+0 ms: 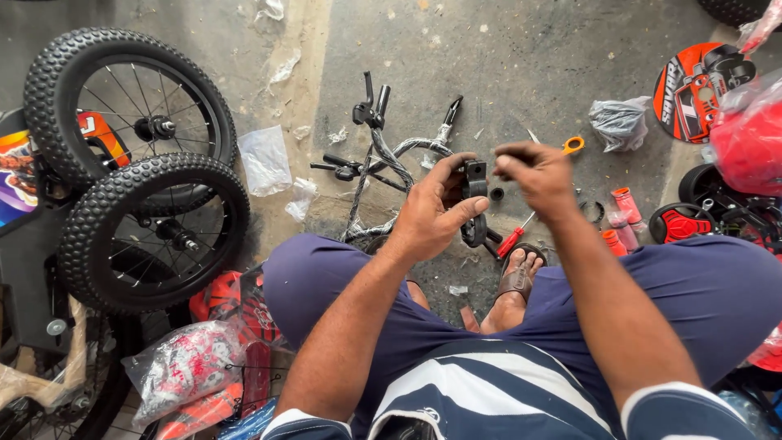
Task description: The person sits on the ground and assembles a bicycle bell. They unwrap the bell from plastic packaging, use scissors to cut the plastic, and then use a screwdriver to tighten the mounting bracket. Bicycle wheels and a frame are visible in the background.
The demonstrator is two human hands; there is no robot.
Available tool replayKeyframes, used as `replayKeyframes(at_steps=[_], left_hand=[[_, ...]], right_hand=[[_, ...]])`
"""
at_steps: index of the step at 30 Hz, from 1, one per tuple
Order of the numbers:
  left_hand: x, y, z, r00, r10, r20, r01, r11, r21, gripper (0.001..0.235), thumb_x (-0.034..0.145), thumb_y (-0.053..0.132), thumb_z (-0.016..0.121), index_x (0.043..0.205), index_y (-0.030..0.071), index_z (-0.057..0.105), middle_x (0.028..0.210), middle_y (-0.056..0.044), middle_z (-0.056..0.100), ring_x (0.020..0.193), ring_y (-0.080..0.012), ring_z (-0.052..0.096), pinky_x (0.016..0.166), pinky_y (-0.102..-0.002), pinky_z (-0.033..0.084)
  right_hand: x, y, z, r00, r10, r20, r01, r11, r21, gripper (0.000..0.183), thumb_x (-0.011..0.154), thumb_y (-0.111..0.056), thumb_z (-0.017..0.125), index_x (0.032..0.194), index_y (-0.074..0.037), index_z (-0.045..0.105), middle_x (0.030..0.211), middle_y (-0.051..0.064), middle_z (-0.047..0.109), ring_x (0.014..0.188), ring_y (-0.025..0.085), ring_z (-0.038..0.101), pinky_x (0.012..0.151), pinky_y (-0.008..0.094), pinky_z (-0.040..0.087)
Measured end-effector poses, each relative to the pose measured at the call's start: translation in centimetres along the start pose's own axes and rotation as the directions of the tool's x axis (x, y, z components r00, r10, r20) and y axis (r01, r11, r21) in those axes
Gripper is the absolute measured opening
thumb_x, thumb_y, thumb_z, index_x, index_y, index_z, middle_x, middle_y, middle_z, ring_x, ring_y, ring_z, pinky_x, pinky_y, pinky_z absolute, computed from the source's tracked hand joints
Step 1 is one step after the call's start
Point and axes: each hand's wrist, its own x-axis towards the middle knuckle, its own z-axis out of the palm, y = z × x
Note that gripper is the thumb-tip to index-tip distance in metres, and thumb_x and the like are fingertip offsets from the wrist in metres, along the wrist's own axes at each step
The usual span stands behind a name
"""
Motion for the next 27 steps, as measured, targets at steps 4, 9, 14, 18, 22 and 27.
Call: replayKeyframes(at_steps=[4,9,14,18,22,27], left_hand=[[-0.3,-0.1,0.1,1.000,-0.001,-0.027,0.003,0.997,0.074,0.065,0.093,0.023,0.076,0.147,0.001,0.048,0.124,-0.016,0.073,0.118,-0.0205,0.071,0.099,-0.034,0.059],[-0.5,-0.6,0.3,1.000,-0.026,0.017,0.027,0.999,-0.026,0.067,0.092,0.021,0.077,0.148,-0.001,0.046,0.126,-0.017,0.071,0.119,-0.0218,0.069,0.100,-0.036,0.058],[-1.0,-0.5,-0.1,0.964,-0.033,0.262,0.152,0.882,-0.446,0.066,0.099,0.017,0.068,0.154,-0.004,0.037,0.133,-0.019,0.066,0.119,-0.0244,0.066,0.104,-0.038,0.054],[-1.4,-0.4,0.0,0.946,-0.001,0.325,0.152,0.884,-0.441,0.066,0.102,0.018,0.065,0.156,-0.004,0.036,0.134,-0.021,0.064,0.118,-0.0254,0.066,0.103,-0.039,0.054],[-1.3,-0.5,0.2,0.936,-0.005,0.352,0.171,0.881,-0.442,0.067,0.102,0.019,0.065,0.156,-0.005,0.035,0.136,-0.021,0.064,0.119,-0.0259,0.067,0.105,-0.039,0.054],[-1.2,-0.9,0.4,0.936,-0.074,0.344,0.207,0.907,-0.366,0.069,0.100,0.021,0.065,0.155,-0.006,0.034,0.134,-0.021,0.064,0.118,-0.0260,0.068,0.102,-0.039,0.056]], right_hand=[[-4.4,-8.6,0.5,0.990,-0.126,0.059,0.122,0.990,0.076,0.014,0.093,0.005,0.074,0.107,0.002,0.073,0.098,0.009,0.075,0.089,0.014,0.073,0.083,0.027,0.062],[-7.2,-11.7,2.3,0.982,-0.187,0.035,0.188,0.982,-0.007,0.015,0.093,0.008,0.074,0.108,0.004,0.073,0.097,0.010,0.075,0.089,0.014,0.072,0.081,0.026,0.059],[-9.1,-11.4,0.7,0.976,-0.204,-0.073,0.209,0.975,0.069,0.014,0.098,0.004,0.073,0.112,0.003,0.071,0.099,0.009,0.074,0.088,0.013,0.072,0.079,0.025,0.059],[-10.0,-9.6,-0.5,0.984,-0.150,-0.092,0.155,0.987,0.043,0.015,0.098,0.002,0.073,0.113,0.003,0.070,0.098,0.010,0.074,0.087,0.013,0.072,0.077,0.024,0.058],[-10.3,-8.3,-0.4,0.986,-0.112,-0.121,0.125,0.987,0.102,0.016,0.097,0.001,0.073,0.113,0.003,0.070,0.097,0.010,0.074,0.086,0.014,0.073,0.078,0.025,0.060],[-10.1,-7.5,-0.4,0.983,-0.149,-0.111,0.162,0.980,0.117,0.014,0.098,0.002,0.073,0.111,0.003,0.070,0.097,0.010,0.074,0.086,0.015,0.073,0.079,0.025,0.061]])
